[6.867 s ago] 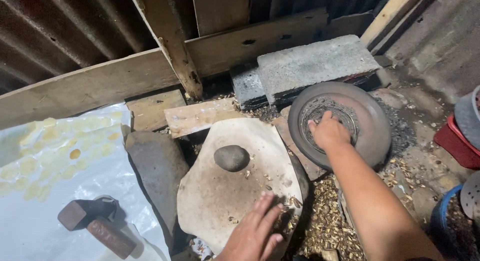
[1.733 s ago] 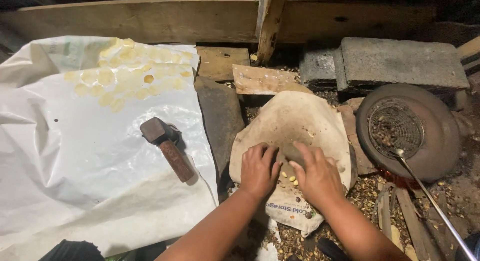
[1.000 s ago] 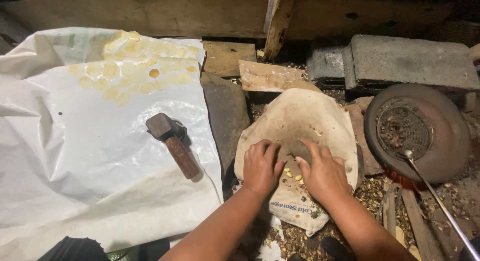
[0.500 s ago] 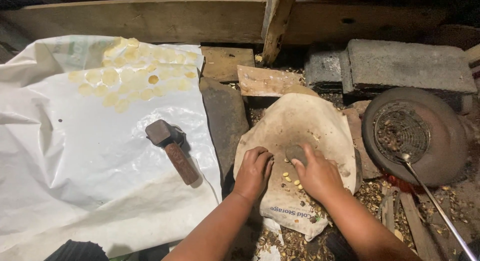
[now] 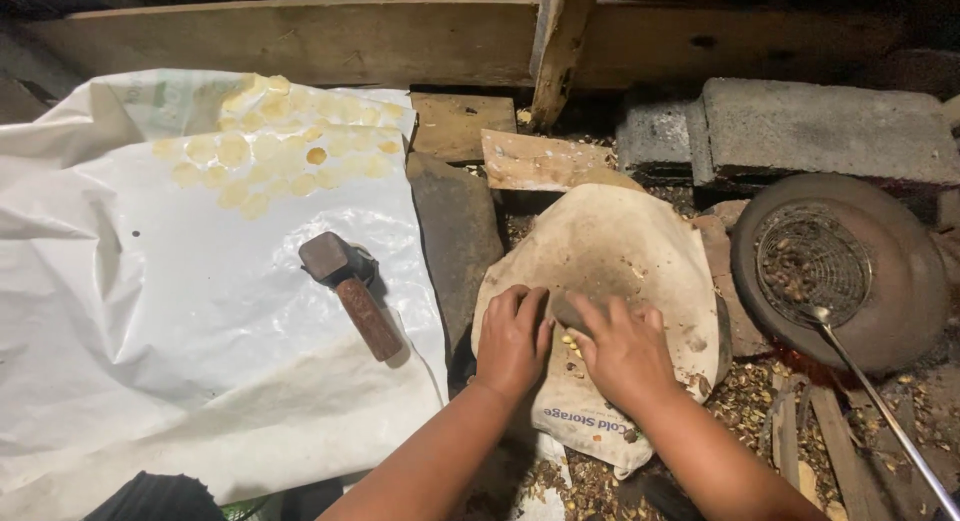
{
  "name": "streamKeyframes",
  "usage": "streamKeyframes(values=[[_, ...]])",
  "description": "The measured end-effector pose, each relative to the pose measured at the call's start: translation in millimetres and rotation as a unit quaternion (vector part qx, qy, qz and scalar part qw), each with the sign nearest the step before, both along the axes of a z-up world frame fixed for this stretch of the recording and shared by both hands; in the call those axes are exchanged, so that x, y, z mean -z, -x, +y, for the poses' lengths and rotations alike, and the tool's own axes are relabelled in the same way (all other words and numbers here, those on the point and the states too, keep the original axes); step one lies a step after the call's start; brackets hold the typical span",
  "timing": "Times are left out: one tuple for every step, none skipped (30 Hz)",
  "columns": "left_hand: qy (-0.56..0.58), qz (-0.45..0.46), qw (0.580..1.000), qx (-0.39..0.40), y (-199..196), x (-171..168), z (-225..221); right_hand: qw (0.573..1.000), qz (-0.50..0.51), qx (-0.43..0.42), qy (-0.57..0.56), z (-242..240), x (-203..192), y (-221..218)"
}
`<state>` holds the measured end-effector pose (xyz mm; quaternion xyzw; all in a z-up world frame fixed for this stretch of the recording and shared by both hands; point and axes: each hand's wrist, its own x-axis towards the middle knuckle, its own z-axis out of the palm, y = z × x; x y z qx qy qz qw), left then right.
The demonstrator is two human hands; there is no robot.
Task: Cracking nuts with a stone and flattening them into discs using a hammer on a plastic sheet.
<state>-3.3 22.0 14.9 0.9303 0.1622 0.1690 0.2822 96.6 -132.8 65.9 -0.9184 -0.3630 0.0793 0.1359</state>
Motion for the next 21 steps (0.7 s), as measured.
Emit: streamKeyframes(values=[[0.010, -0.020, 1.000, 0.016, 3.4, 0.2, 2.0, 0.997, -0.042, -0.047, 0.034, -1.1, 9.9, -3.0], [0.020, -0.040, 0.998, 0.032, 6.6, 0.5, 4.1, 0.990, -0.084, -0.095, 0.067, -2.0, 19.9, -6.1], [0.019, -0.041, 0.998, 0.033, 4.6, 5.5, 5.5, 0.990, -0.085, -0.094, 0.066, -0.6, 16.2, -7.2], [0.014, -0.053, 0.997, 0.057, 2.4, 10.6, 6.9, 0.998, -0.028, -0.037, 0.032, 0.8, 12.6, -8.3], [0.012, -0.063, 0.995, 0.080, 2.2, 16.4, 5.2, 0.999, 0.031, 0.019, 0.002, -0.4, 9.2, -8.1], [0.013, -0.062, 0.995, 0.079, 1.3, 13.6, 5.9, 0.999, 0.033, 0.018, 0.003, 2.6, 7.8, -12.3], [0.019, -0.060, 0.994, 0.090, 2.5, 10.7, 4.4, 0.993, 0.100, 0.059, 0.027, 3.1, 6.0, -14.0], [0.025, -0.059, 0.993, 0.101, 3.4, 7.3, 2.7, 0.980, 0.166, 0.100, 0.050, 3.5, 3.7, -16.0], [0.025, -0.060, 0.993, 0.101, 3.1, 9.7, 1.9, 0.980, 0.165, 0.101, 0.050, 3.5, 1.7, -21.5], [0.030, -0.055, 0.993, 0.102, 3.1, 11.1, 1.0, 0.977, 0.169, 0.095, 0.090, 3.4, -1.3, -26.7], [0.032, -0.051, 0.993, 0.102, 3.8, 11.9, 1.8, 0.973, 0.171, 0.088, 0.128, 5.4, -4.6, -31.5], [0.031, -0.053, 0.993, 0.100, 2.1, 9.6, 3.9, 0.973, 0.169, 0.087, 0.127, 12.2, -4.5, -33.6], [0.040, -0.056, 0.994, 0.084, 0.1, 8.0, 3.5, 0.974, 0.141, 0.053, 0.171, 16.6, -4.4, -35.6], [0.049, -0.059, 0.995, 0.068, -1.8, 6.8, 2.7, 0.970, 0.113, 0.019, 0.215, 20.5, -3.8, -37.5], [0.050, -0.061, 0.994, 0.070, -5.4, 3.6, 2.5, 0.970, 0.112, 0.021, 0.216, 23.7, -12.3, -33.9], [0.072, -0.064, 0.994, 0.053, -9.3, 0.8, 2.4, 0.970, 0.048, -0.034, 0.236, 27.0, -20.3, -30.6], [0.095, -0.066, 0.993, 0.036, -11.8, -1.8, 2.5, 0.963, -0.014, -0.091, 0.254, 30.8, -27.7, -26.4], [0.096, -0.065, 0.993, 0.038, -10.6, -2.9, -3.1, 0.963, -0.012, -0.089, 0.255, 22.4, -26.8, -22.8], [0.099, -0.050, 0.993, 0.032, -12.3, -4.2, -3.2, 0.964, -0.004, -0.081, 0.255, 20.2, -25.8, -22.9], [0.101, -0.036, 0.994, 0.026, -13.8, -5.2, -3.0, 0.964, 0.004, -0.074, 0.255, 18.3, -24.5, -23.0], [0.104, -0.032, 0.994, 0.023, -10.6, -1.2, -3.2, 0.963, 0.007, -0.078, 0.257, 12.3, -17.3, -22.1]])
